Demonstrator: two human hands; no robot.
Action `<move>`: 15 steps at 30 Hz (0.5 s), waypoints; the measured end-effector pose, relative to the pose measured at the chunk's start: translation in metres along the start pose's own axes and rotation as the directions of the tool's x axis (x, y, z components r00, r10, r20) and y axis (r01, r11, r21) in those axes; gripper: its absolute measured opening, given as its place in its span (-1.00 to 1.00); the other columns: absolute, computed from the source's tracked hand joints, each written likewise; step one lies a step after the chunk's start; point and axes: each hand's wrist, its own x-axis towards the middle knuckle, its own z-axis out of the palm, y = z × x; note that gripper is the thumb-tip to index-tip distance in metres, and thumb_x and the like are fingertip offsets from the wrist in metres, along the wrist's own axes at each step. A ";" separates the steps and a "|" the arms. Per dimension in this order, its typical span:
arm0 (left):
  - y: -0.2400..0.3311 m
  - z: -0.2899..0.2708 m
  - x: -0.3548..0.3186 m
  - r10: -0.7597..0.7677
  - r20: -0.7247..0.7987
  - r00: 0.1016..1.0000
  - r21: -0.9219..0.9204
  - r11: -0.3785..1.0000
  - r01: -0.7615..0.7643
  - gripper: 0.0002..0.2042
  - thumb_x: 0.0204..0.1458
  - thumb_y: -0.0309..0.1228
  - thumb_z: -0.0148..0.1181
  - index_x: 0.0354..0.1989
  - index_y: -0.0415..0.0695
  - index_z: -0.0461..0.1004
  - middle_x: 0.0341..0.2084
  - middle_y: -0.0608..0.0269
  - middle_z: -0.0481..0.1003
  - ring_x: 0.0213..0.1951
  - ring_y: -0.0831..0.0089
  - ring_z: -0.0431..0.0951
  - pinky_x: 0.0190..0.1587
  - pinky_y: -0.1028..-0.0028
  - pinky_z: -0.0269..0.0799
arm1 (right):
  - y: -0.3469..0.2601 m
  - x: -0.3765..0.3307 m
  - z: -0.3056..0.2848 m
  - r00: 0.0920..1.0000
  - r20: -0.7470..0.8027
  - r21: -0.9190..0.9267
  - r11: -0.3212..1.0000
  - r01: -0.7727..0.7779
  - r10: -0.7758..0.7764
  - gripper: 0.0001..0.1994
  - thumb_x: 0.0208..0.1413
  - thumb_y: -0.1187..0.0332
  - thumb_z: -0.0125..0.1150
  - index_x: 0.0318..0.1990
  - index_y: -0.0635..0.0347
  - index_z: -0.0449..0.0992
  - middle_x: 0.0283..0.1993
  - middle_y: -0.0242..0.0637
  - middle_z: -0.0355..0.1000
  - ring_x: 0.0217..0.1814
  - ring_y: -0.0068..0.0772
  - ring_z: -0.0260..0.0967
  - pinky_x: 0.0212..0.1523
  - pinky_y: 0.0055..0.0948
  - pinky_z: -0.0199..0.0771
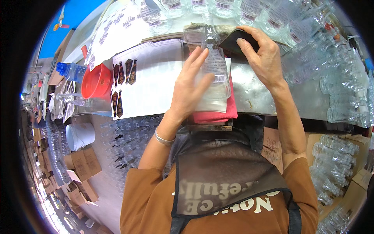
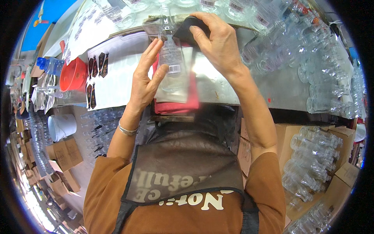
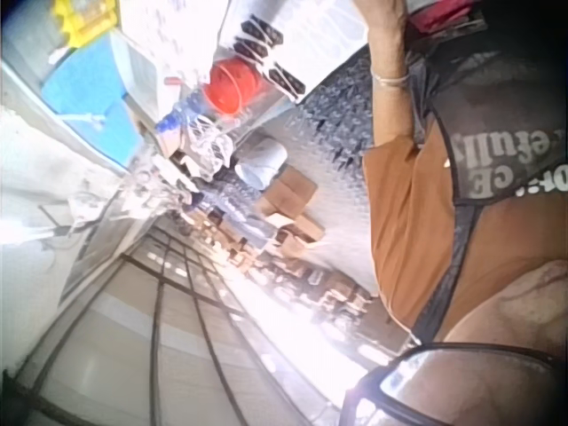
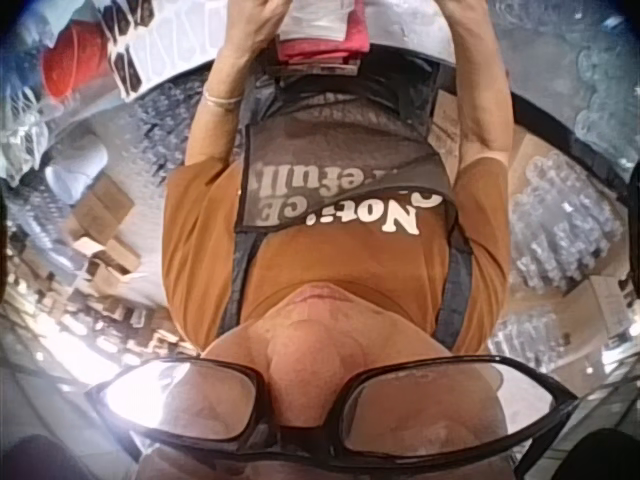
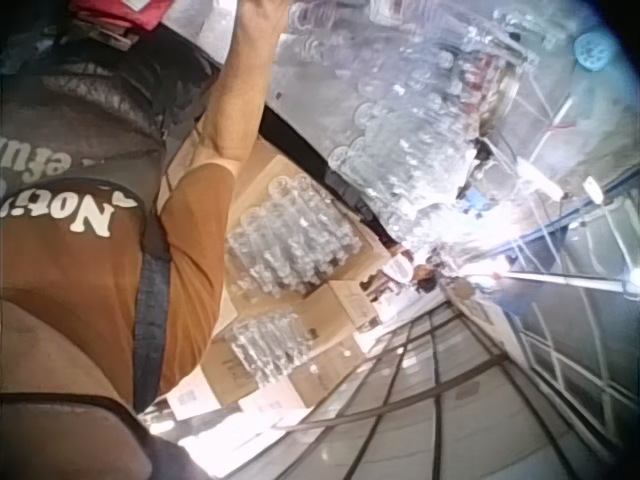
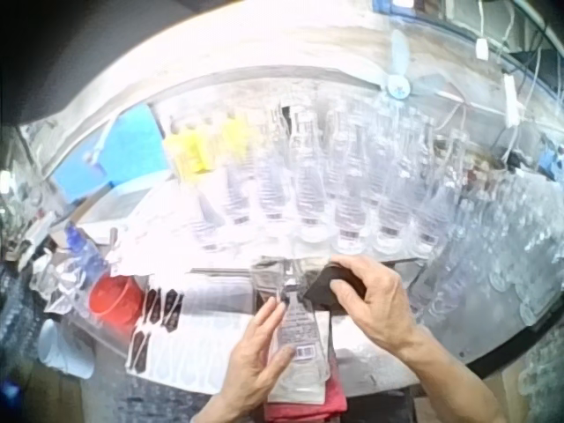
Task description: The person repeatedly picks up clear plastic bottles, applies a label to each bottle, and places the labeled bottles on a nearby surface. The process is performed one at a time in a repetitive manner.
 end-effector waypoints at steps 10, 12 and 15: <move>-0.007 0.013 -0.031 0.093 -0.059 0.994 0.052 0.995 -0.090 0.17 -0.23 -0.32 0.62 0.50 -0.32 -0.13 0.31 -0.29 0.25 0.29 -0.11 0.32 0.32 0.17 0.25 | -0.046 -0.026 0.023 0.718 0.362 -0.105 0.739 0.665 -0.595 -0.82 -0.17 0.41 0.32 -0.34 0.13 0.52 -0.38 -0.27 0.43 -0.26 -0.21 0.43 -0.22 -0.23 0.49; -0.002 0.017 -0.032 0.045 -0.098 0.994 -0.109 0.993 -0.056 0.15 -0.22 -0.29 0.62 0.46 -0.40 -0.12 0.34 -0.39 0.19 0.34 -0.15 0.26 0.35 0.16 0.20 | -0.073 -0.049 0.021 0.685 0.487 0.025 0.793 0.609 -0.542 -0.84 -0.16 0.36 0.27 -0.38 0.12 0.47 -0.41 -0.29 0.37 -0.30 -0.23 0.39 -0.25 -0.28 0.46; 0.003 0.017 -0.035 0.127 -0.099 0.987 0.155 0.982 -0.111 0.14 -0.22 -0.27 0.61 0.42 -0.51 -0.10 0.35 -0.50 0.12 0.40 -0.21 0.17 0.39 0.12 0.12 | -0.063 -0.009 0.019 0.772 0.275 -0.228 0.741 0.632 -0.573 -0.83 -0.13 0.40 0.25 -0.31 0.12 0.52 -0.33 -0.32 0.44 -0.26 -0.24 0.41 -0.24 -0.32 0.50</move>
